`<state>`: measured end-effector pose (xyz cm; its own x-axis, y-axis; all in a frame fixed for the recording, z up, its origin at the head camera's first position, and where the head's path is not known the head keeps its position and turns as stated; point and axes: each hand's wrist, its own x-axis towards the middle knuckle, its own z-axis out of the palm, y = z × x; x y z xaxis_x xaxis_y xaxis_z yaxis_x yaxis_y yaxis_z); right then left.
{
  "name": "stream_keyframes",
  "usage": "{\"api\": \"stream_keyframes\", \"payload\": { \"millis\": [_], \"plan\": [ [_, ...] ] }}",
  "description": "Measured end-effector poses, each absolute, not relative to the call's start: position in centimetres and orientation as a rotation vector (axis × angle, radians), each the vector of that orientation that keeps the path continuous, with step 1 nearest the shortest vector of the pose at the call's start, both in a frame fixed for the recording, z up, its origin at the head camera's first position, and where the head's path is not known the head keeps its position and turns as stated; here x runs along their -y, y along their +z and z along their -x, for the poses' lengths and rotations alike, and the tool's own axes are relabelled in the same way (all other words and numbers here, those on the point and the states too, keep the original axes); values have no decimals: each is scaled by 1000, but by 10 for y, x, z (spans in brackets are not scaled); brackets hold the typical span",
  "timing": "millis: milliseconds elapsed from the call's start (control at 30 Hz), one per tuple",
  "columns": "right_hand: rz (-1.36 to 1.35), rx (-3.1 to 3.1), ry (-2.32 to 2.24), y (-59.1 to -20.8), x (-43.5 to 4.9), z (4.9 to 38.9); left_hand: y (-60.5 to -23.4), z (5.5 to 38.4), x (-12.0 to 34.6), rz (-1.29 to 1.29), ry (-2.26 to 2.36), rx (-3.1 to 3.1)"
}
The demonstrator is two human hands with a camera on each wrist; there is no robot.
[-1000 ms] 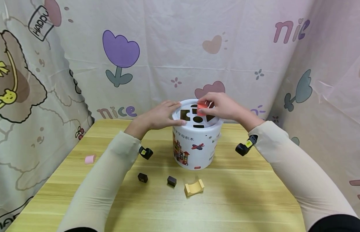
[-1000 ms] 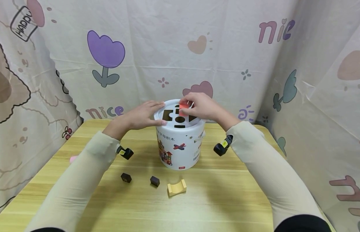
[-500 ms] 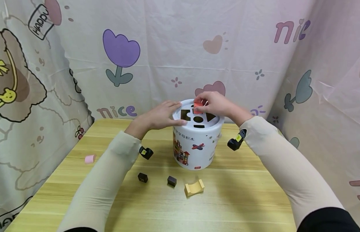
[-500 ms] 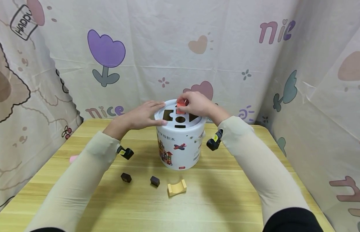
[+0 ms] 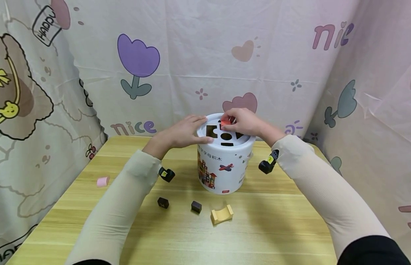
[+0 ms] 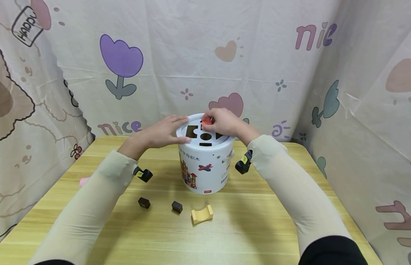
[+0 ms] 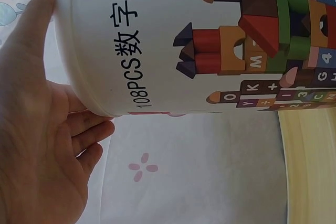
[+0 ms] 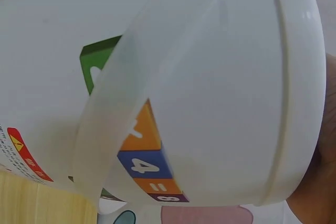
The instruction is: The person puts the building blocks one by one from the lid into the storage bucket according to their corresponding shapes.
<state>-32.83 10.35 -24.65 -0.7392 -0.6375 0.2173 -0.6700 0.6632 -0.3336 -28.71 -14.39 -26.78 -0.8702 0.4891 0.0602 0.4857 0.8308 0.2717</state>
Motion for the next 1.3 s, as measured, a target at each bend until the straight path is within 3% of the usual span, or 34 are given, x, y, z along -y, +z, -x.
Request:
{"api": "stream_keyframes", "payload": {
  "millis": [1300],
  "plan": [
    [-1163, 2621, 654, -255, -159, 282, -267, 284, 143, -810, 487, -2990]
  ]
}}
